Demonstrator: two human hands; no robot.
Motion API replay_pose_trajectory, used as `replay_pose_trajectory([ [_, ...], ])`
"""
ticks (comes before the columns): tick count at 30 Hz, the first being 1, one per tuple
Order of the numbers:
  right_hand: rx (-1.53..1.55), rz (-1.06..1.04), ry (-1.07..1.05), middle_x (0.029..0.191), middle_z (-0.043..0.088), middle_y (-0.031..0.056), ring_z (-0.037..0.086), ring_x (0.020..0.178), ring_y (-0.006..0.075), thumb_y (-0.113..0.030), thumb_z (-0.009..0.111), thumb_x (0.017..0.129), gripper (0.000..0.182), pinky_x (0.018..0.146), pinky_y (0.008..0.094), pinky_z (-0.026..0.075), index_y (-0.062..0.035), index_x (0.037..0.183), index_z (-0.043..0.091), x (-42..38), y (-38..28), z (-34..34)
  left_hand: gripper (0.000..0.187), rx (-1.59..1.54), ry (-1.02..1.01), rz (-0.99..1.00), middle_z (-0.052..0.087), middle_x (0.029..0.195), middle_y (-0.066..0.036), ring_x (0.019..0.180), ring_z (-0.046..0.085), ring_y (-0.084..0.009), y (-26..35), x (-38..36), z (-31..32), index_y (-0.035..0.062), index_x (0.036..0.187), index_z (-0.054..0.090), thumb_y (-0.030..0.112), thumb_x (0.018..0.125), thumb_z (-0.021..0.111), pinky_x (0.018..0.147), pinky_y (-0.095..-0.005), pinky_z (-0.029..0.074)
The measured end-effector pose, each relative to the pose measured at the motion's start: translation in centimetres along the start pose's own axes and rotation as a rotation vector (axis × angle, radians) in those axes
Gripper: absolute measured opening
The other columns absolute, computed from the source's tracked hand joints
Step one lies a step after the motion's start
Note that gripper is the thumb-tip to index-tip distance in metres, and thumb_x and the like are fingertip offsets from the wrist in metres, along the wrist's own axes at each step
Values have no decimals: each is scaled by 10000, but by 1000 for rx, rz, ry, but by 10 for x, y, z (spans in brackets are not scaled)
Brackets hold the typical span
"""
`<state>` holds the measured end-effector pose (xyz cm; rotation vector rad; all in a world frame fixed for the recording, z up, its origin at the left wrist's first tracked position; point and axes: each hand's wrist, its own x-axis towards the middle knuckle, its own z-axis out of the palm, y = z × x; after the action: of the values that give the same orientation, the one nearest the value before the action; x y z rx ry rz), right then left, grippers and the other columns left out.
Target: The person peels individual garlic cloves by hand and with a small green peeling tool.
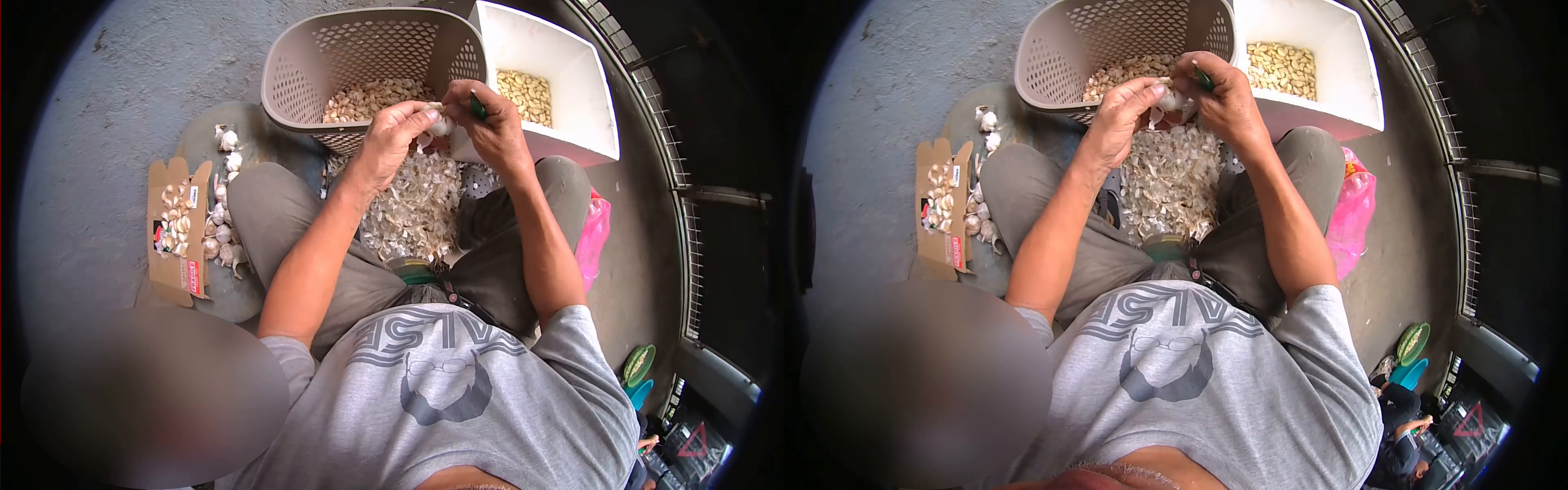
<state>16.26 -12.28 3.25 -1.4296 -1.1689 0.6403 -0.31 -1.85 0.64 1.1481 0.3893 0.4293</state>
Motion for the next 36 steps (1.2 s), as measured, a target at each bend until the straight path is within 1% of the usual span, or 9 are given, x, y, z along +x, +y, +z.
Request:
replay_pose_trajectory([
  [2,-46,44,69,1028,689,65,628,970,122,-133,690,987,160,823,298,534,-1,1076,674,2,-3,7,315,-78,49,24,715,1033,-75,821,677,-126,-1,0,3,-9,1248,620,217,1032,584,722,-294,569],
  [3,-41,2,115,960,701,76,636,900,111,-263,701,996,285,748,283,533,10,1076,680,4,1,12,320,-75,84,46,713,1026,-73,806,675,-132,-2,0,5,-4,1257,612,226,1036,579,712,-299,571],
  [6,-5,198,-15,847,700,72,636,796,103,-313,703,995,336,665,282,519,14,1069,687,2,6,17,325,-80,153,93,705,992,-66,759,671,-144,-4,1,7,14,1266,595,254,1050,559,681,-307,574],
  [7,-35,121,-6,762,687,63,622,719,92,-337,714,987,363,607,286,501,18,1059,693,2,10,21,320,-92,151,94,701,975,-65,744,670,-145,-6,1,5,21,1258,594,264,1055,548,671,-304,574],
  [17,13,90,-28,778,692,69,617,706,93,-259,695,994,303,593,280,489,32,1061,640,2,4,38,342,-125,237,115,602,774,-39,551,571,-126,-12,1,1,53,1091,595,370,1086,467,476,-287,529],
  [26,199,219,-21,754,661,40,590,651,63,-292,718,987,316,509,248,453,6,993,613,6,-6,36,393,163,295,207,591,775,-40,532,515,-95,-6,6,13,63,1048,573,408,1113,396,456,-249,445],
  [31,298,160,37,714,613,10,516,539,58,-293,729,978,318,478,253,429,0,960,606,9,9,48,360,29,383,212,587,672,-15,482,480,-73,-19,15,9,74,975,575,373,1106,423,402,-230,377],
  [34,320,190,48,719,611,15,508,527,64,-275,730,971,290,469,257,423,-11,951,610,10,17,51,345,-3,420,283,605,686,-13,477,478,-67,-27,21,3,66,964,599,354,1091,460,395,-231,366],
  [36,255,180,41,737,617,13,533,611,59,-248,730,960,258,498,256,432,-11,962,628,10,18,50,311,-78,430,267,646,780,-20,572,559,-82,-30,21,2,53,980,628,313,1075,486,473,-240,451],
])
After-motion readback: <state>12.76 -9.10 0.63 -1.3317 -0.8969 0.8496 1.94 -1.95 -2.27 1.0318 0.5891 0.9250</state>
